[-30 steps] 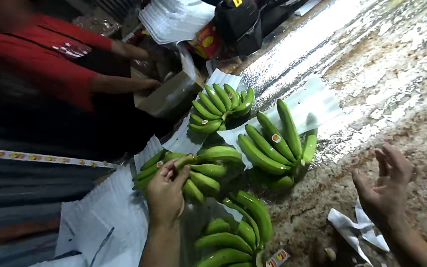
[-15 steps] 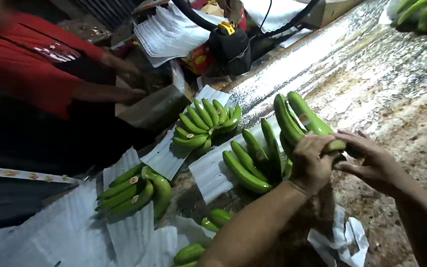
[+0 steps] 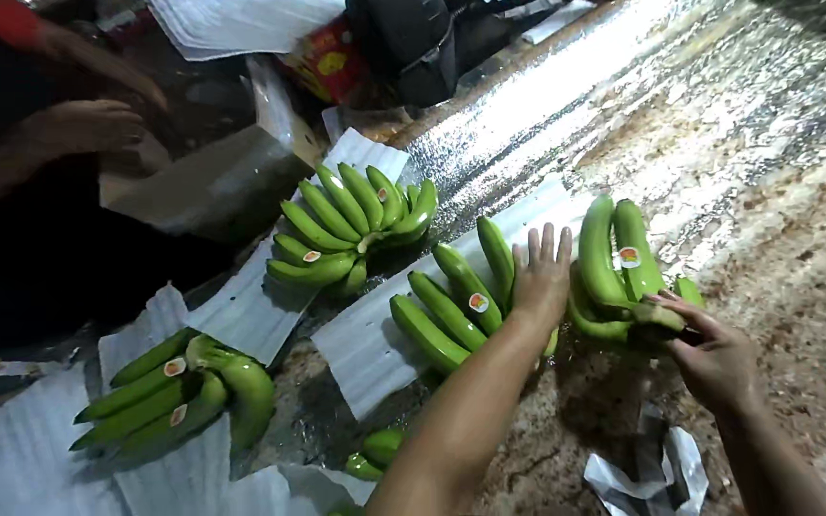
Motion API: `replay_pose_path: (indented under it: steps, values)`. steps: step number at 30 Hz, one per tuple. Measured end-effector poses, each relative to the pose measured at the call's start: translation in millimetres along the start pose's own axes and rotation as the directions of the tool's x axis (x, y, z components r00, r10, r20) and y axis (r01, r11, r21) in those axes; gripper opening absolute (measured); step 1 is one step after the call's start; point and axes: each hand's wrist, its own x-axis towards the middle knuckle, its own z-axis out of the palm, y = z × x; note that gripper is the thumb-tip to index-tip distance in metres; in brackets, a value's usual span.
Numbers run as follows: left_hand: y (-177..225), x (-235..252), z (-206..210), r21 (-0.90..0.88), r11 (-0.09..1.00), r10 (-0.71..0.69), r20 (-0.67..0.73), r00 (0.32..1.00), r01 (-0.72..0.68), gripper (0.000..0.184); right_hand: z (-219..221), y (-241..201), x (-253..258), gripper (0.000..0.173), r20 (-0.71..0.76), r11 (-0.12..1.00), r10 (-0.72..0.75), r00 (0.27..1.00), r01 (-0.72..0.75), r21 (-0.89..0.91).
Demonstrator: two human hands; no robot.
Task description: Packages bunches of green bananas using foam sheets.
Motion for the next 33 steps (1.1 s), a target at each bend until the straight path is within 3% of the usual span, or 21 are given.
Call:
replay_pose_path:
  steps: [2,5,7,11,14,17,19,20,22,24,25,29,33]
  values:
    - [-0.8,8.1,-3.7,0.101,0.994,-0.041,0.051,0.998,0.035,0.088,4.2,-4.6,-5.9,0.040,-0.027,0.999,0.022,0.999,-0.023,-0.032]
    - [-8.6,11.8,-12.5,0.144,0.988,-0.057,0.020,0.998,0.053,0.036,12.6,-13.5,-8.9,0.036,-0.031,0.996,-0.009,0.999,0.006,-0.090]
    - [-18.6,5.9,-16.2,0.122,0.991,-0.051,0.001,0.999,0.051,0.025,19.1,-21.8,-7.5,0.033,-0.001,0.986,-0.092,0.996,0.091,-0.137]
    - [-35.8,-24.2,-20.2,0.017,0.996,0.090,-0.053,0.995,-0.089,0.027,28.8,-24.1,3.6,0.032,0.065,0.948,-0.258,0.964,0.265,-0.174]
    - [-36.1,-69.5,-20.4,-0.048,0.987,0.150,-0.024,0.988,-0.151,0.032,33.1,-23.0,23.8,0.031,0.204,0.897,-0.375,0.904,0.410,-0.168]
    - [-20.7,-129.4,-7.6,-0.159,0.986,0.043,-0.044,0.998,-0.049,0.070,37.9,-24.0,47.2,0.029,0.312,0.866,-0.422,0.851,0.480,-0.138]
    - [-21.2,-155.3,26.8,-0.143,0.988,0.034,-0.177,0.984,-0.060,0.077,42.5,-29.2,58.4,0.027,0.339,0.860,-0.427,0.838,0.493,-0.135]
    - [-27.8,-159.0,50.6,-0.109,0.987,0.068,-0.367,0.928,-0.115,0.069,44.2,-31.9,60.9,0.027,0.344,0.859,-0.427,0.836,0.494,-0.133]
    - [-42.0,-150.0,73.5,-0.058,0.979,0.110,-0.663,0.740,-0.197,0.050,49.5,-39.5,66.1,0.028,0.329,0.850,-0.452,0.829,0.512,-0.122]
    - [-50.2,-144.9,62.5,-0.138,0.972,0.019,-0.764,0.645,-0.192,0.042,55.9,-48.6,70.9,0.031,0.330,0.840,-0.481,0.812,0.534,-0.091]
    - [-56.0,-147.2,49.3,-0.201,0.963,-0.040,-0.764,0.644,-0.178,0.043,59.1,-52.7,72.7,0.032,0.342,0.846,-0.481,0.807,0.530,-0.061]
    - [-95.8,-171.4,-12.6,-0.386,0.920,-0.205,-0.632,0.747,-0.074,0.063,92.0,-82.7,82.2,0.034,0.427,0.870,-0.470,0.773,0.488,0.076]
    - [-141.6,-210.9,-18.3,-0.156,0.988,-0.101,-0.702,0.705,-0.014,0.063,150.6,-106.7,64.3,0.033,0.510,0.904,-0.420,0.751,0.397,0.159]
